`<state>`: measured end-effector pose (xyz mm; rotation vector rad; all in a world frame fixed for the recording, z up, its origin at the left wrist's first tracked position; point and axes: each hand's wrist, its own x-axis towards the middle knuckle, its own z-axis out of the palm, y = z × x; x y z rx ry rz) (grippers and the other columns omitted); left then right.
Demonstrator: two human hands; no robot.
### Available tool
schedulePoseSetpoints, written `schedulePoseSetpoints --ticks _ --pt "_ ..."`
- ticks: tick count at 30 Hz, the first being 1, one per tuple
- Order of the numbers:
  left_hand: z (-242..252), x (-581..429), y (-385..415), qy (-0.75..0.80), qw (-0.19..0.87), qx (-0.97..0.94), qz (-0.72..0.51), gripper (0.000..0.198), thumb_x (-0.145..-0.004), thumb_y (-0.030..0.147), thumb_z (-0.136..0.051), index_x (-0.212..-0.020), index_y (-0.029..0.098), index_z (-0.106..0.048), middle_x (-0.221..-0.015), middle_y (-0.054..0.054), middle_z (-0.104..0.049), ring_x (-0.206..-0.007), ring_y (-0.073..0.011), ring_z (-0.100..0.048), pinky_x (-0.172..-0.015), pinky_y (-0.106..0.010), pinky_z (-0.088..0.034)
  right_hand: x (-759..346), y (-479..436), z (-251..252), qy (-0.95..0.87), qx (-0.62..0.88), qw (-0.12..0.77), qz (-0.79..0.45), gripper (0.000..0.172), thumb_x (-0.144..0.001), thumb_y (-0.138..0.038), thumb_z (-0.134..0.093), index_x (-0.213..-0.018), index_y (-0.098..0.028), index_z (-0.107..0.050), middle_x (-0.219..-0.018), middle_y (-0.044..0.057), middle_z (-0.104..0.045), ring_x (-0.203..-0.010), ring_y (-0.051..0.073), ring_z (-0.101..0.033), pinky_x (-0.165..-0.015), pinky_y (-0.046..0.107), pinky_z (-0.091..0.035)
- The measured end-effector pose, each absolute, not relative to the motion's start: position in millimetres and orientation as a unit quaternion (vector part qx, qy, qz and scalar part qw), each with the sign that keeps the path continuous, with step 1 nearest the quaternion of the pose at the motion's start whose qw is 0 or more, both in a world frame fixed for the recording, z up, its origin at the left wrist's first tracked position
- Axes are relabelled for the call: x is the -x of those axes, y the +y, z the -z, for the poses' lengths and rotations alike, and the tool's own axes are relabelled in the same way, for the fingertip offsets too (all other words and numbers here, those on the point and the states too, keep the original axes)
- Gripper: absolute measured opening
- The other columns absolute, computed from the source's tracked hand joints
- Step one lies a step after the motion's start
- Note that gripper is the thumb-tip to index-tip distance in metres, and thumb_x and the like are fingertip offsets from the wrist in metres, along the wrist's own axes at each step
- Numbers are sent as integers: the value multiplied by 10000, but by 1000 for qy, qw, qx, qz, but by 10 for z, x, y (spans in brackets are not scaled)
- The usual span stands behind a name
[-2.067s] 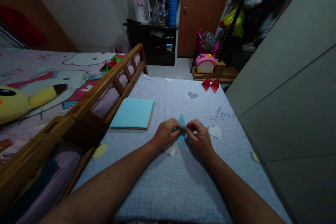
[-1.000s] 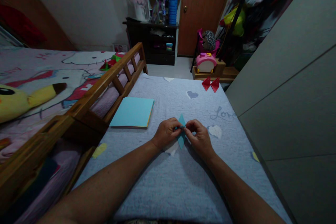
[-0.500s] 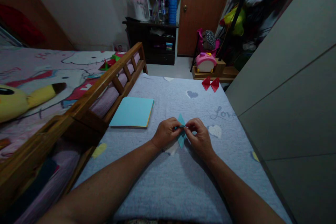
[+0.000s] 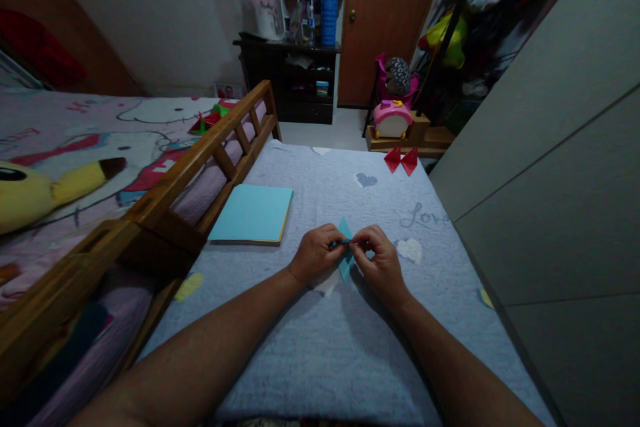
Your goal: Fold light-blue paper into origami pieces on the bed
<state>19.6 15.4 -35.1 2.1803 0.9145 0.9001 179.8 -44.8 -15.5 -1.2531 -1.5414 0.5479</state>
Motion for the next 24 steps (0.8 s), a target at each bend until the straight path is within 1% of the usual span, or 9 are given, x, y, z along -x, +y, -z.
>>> schedulePoseSetpoints --ticks 9,13,18,24 --pt "359 -197 156 336 302 -824 -341 114 -790 78 -635 -754 153 -712 -713 2 -593 -682 -121 -573 -634 -217 -408 -1808 -442 179 -638 533 491 -260 75 -836 -174 -592 -771 -205 -569 -750 -10 -540 -676 136 -527 -630 266 -426" --pt "368 -196 154 333 301 -827 -338 123 -782 68 -637 -782 156 -723 -727 -3 -604 -701 -129 -584 -648 -221 -419 -1803 -443 186 -635 547 478 -263 103 -830 -185 -592 -741 -206 -546 -727 -13 -527 -654 136 -512 -617 269 -412" --pt "347 -189 146 337 295 -831 -329 142 -780 63 -627 -784 164 -726 -743 -4 -612 -708 -129 -588 -657 -221 -426 -1805 -451 165 -648 547 473 -239 105 -826 -180 -588 -736 -206 -540 -710 -17 -511 -633 134 -494 -597 268 -396" --pt "343 -181 153 329 303 -836 -318 138 -787 80 -616 -781 166 -724 -753 -6 -615 -713 -128 -587 -670 -223 -432 -1812 -431 166 -671 522 478 -222 94 -817 -152 -586 -751 -208 -548 -743 -13 -513 -655 133 -504 -615 260 -411"
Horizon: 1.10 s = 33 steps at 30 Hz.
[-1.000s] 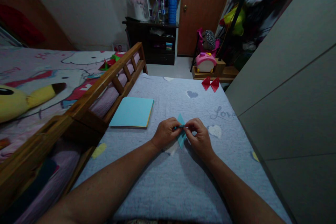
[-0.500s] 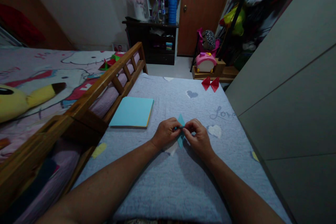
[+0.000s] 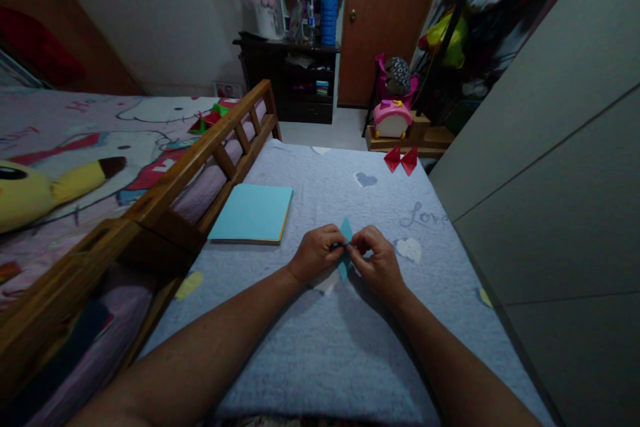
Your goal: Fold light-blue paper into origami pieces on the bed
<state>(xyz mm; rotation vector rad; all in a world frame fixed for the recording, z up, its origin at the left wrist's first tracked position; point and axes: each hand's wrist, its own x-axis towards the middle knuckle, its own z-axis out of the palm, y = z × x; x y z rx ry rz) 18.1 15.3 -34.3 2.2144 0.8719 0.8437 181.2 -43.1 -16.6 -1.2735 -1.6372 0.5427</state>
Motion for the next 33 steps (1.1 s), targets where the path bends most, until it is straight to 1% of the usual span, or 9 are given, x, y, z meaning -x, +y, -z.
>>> schedulePoseSetpoints --ticks 6,12,16,22,29,33 --pt "359 -166 205 314 362 -814 -330 147 -757 74 -606 -779 164 -720 -726 2 -601 -710 -129 -574 -674 -230 -432 -1812 -419 133 -673 512 479 -235 131 -791 -130 -575 -698 -210 -531 -723 -14 -502 -662 134 -501 -618 255 -408" --pt "315 -137 217 302 434 -772 -353 65 -801 169 -669 -829 159 -727 -794 -25 -645 -760 -143 -603 -695 -241 -456 -1841 -411 136 -656 530 475 -251 102 -786 -172 -594 -700 -210 -553 -704 -18 -504 -627 128 -491 -582 252 -394" --pt "319 -142 213 303 437 -766 -361 59 -811 173 -668 -808 156 -725 -778 -26 -652 -749 -141 -603 -696 -243 -453 -1837 -420 159 -637 544 473 -272 116 -790 -205 -605 -685 -206 -555 -679 -24 -500 -608 124 -482 -573 251 -387" --pt "344 -150 221 297 436 -763 -373 73 -814 206 -674 -791 148 -712 -747 -22 -632 -710 -133 -579 -655 -234 -433 -1833 -418 187 -608 563 466 -309 105 -792 -252 -612 -712 -199 -570 -673 -24 -517 -586 122 -488 -550 248 -387" --pt "346 -155 219 290 423 -768 -384 55 -810 168 -669 -789 146 -714 -734 -19 -629 -696 -126 -572 -641 -225 -424 -1831 -429 169 -617 554 478 -291 64 -786 -225 -615 -739 -203 -578 -684 -29 -505 -583 116 -475 -547 244 -382" --pt "322 -159 205 287 410 -774 -387 68 -810 143 -655 -777 148 -714 -729 -18 -625 -699 -124 -571 -644 -224 -427 -1833 -435 150 -636 539 480 -274 99 -801 -214 -610 -709 -205 -573 -691 -23 -499 -603 120 -477 -559 247 -382"
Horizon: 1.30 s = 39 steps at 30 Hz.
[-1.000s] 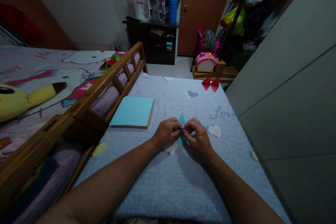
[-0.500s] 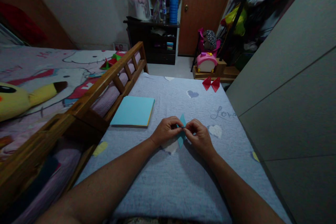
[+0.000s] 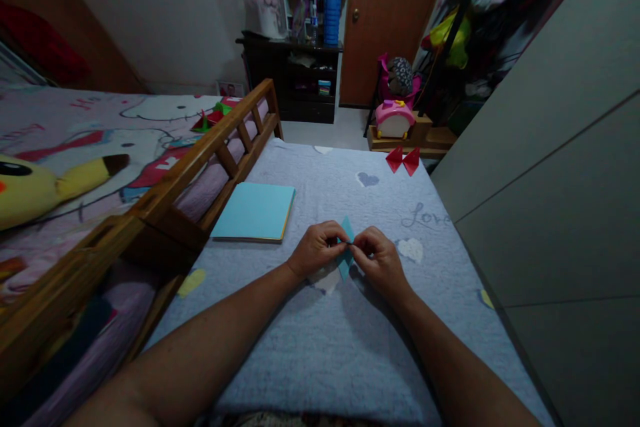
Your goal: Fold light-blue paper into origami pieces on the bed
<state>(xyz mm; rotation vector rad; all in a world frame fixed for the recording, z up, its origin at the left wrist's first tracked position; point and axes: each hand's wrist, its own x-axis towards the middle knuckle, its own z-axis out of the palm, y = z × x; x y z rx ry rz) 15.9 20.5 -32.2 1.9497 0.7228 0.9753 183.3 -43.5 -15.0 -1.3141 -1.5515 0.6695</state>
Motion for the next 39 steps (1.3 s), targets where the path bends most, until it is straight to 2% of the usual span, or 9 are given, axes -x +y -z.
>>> schedulePoseSetpoints --ticks 11,19,27,39 --pt "320 -161 199 292 400 -775 -394 77 -808 149 -649 -782 154 -721 -739 -25 -640 -699 -125 -582 -642 -224 -440 -1820 -450 143 -621 538 482 -306 39 -802 -221 -612 -768 -204 -616 -753 -4 -547 -652 135 -525 -585 257 -427" --pt "293 -161 180 286 369 -800 -378 101 -837 171 -635 -785 156 -720 -744 -29 -636 -687 -124 -574 -628 -222 -436 -1810 -436 70 -496 570 480 -445 228 -781 -412 -662 -717 -195 -633 -613 -19 -558 -552 131 -509 -504 247 -406" --pt "295 -161 173 278 368 -801 -381 105 -816 118 -627 -794 156 -723 -753 -27 -635 -693 -120 -574 -634 -218 -432 -1790 -433 95 -386 543 506 -548 211 -717 -365 -722 -698 -192 -604 -540 -54 -536 -466 90 -481 -464 208 -394" --pt "231 -145 131 281 386 -786 -392 62 -825 172 -655 -810 148 -710 -736 -31 -639 -656 -116 -549 -609 -226 -434 -1777 -424 109 -317 529 509 -600 296 -643 -396 -796 -692 -181 -598 -518 -52 -551 -409 73 -480 -391 184 -413"
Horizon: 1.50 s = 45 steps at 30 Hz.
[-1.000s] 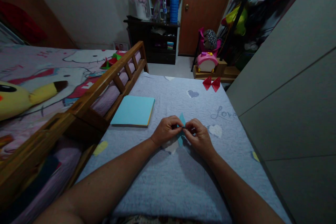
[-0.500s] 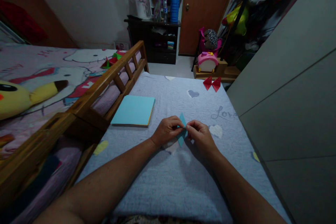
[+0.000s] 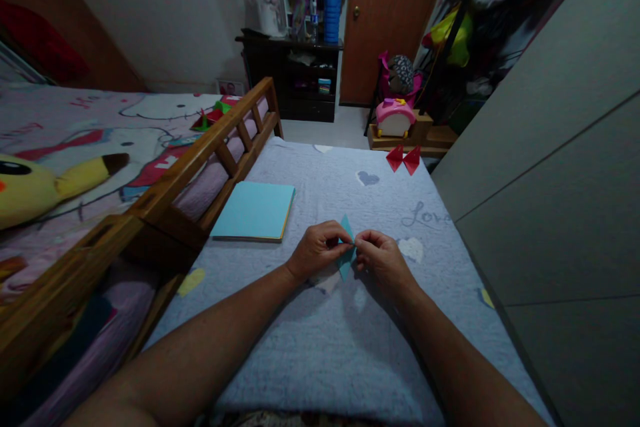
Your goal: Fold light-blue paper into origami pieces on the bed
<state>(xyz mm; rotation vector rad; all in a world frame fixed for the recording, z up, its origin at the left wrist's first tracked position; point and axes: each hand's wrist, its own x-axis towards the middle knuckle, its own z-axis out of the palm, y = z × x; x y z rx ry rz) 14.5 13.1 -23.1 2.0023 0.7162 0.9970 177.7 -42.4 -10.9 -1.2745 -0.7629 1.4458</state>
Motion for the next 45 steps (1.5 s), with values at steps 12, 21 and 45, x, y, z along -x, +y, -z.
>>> schedulePoseSetpoints --ticks 12,21,45 --pt "233 -147 144 267 395 -781 -405 103 -863 208 -655 -813 142 -717 -744 -39 -660 -660 -113 -573 -604 -213 -446 -1779 -402 87 -310 505 510 -623 327 -620 -403 -821 -664 -170 -596 -492 -52 -550 -375 66 -471 -366 175 -394" --pt "267 -150 147 261 389 -781 -413 69 -853 170 -664 -808 142 -709 -744 -32 -655 -662 -107 -570 -614 -207 -445 -1784 -392 114 -339 525 505 -595 301 -649 -404 -790 -696 -176 -600 -469 -61 -536 -370 73 -466 -365 182 -396" --pt "240 -106 177 257 415 -788 -375 85 -842 143 -644 -863 151 -726 -793 -41 -672 -705 -126 -597 -662 -231 -470 -1792 -404 105 -320 525 484 -623 239 -618 -327 -752 -689 -186 -573 -474 -58 -539 -369 74 -470 -362 179 -408"
